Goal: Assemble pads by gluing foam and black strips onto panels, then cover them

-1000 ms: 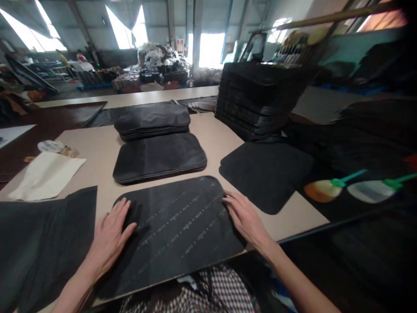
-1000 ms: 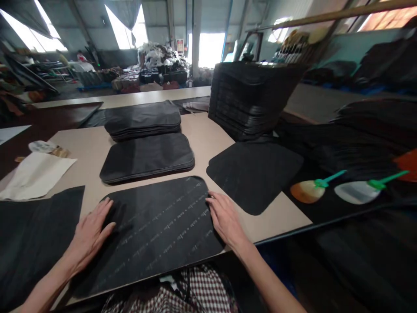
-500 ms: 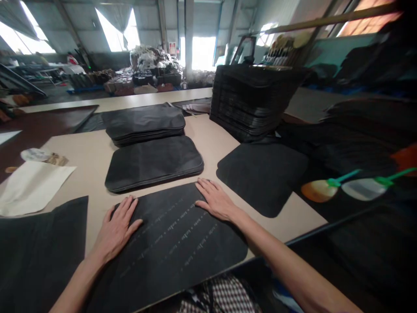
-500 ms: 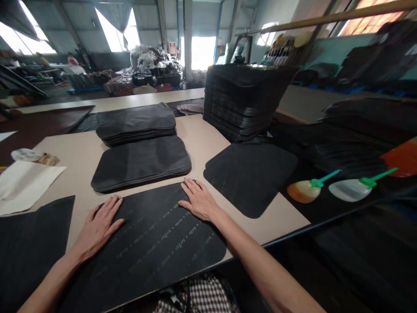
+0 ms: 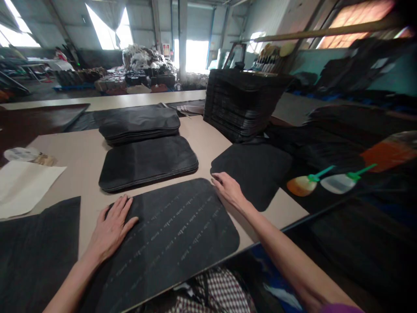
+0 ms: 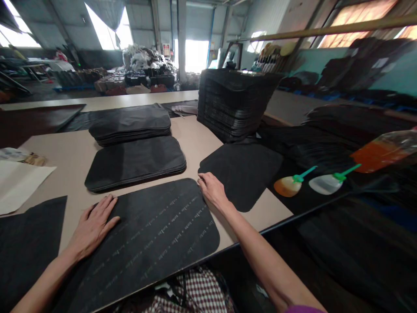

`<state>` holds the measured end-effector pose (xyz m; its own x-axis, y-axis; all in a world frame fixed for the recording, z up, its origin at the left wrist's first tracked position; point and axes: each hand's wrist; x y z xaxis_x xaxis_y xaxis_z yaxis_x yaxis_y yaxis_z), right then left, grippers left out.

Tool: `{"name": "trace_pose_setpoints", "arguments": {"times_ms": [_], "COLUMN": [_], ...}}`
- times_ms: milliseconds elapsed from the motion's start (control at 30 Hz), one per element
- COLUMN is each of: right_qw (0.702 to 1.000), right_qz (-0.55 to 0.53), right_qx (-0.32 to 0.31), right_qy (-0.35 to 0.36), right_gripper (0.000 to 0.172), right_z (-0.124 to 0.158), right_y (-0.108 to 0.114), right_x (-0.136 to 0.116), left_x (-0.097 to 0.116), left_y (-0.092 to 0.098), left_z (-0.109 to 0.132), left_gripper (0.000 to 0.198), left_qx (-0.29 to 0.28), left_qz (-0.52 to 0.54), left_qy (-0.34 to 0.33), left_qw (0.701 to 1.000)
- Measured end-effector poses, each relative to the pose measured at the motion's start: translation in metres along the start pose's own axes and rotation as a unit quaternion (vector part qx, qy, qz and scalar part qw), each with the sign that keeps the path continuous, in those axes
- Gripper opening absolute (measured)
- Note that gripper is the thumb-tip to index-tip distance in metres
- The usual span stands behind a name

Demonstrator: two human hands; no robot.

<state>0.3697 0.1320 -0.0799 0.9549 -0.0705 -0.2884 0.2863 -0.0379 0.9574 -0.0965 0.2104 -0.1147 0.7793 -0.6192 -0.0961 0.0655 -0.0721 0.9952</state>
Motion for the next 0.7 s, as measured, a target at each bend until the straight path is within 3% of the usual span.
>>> {"name": "trace_pose_setpoints", "arguments": {"times_ms": [200,400,700], "right_qw": [0.997,0.995,0.988], "right_qz": [-0.007,-0.006,-0.034], "right_qx": [-0.068,-0.095,-0.143], "right_qy": [0.022,-0.018,-0.045], "right_gripper": [0.02,0.015,0.019], "right_z": [-0.013,-0.031,-0.051], "right_y": [0.022,0.021,0.021], "right_x": [-0.001,-0.014,-0.007], "left_x": [0.001,0.001,0.002], "left_y": [0.001,0.001,0.003], "left_z": [0.0,-0.001,0.0], "left_gripper": [0.066,0.066,0.066], "left_qx": [0.0,0.003,0.002], "left_qz": [0.007,0.008,0.008], "left_qy": [0.008,0.01,0.007], "left_qw": [1.0,1.0,1.0]}}
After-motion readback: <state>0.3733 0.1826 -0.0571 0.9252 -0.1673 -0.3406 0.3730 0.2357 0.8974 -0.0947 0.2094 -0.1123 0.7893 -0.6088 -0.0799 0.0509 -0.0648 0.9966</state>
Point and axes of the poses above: each hand's wrist, its own z-axis away from the middle knuckle, its own y-axis out of the back of the hand, x = y × z, and after that the axes turned 12 degrees about -x, right-handed
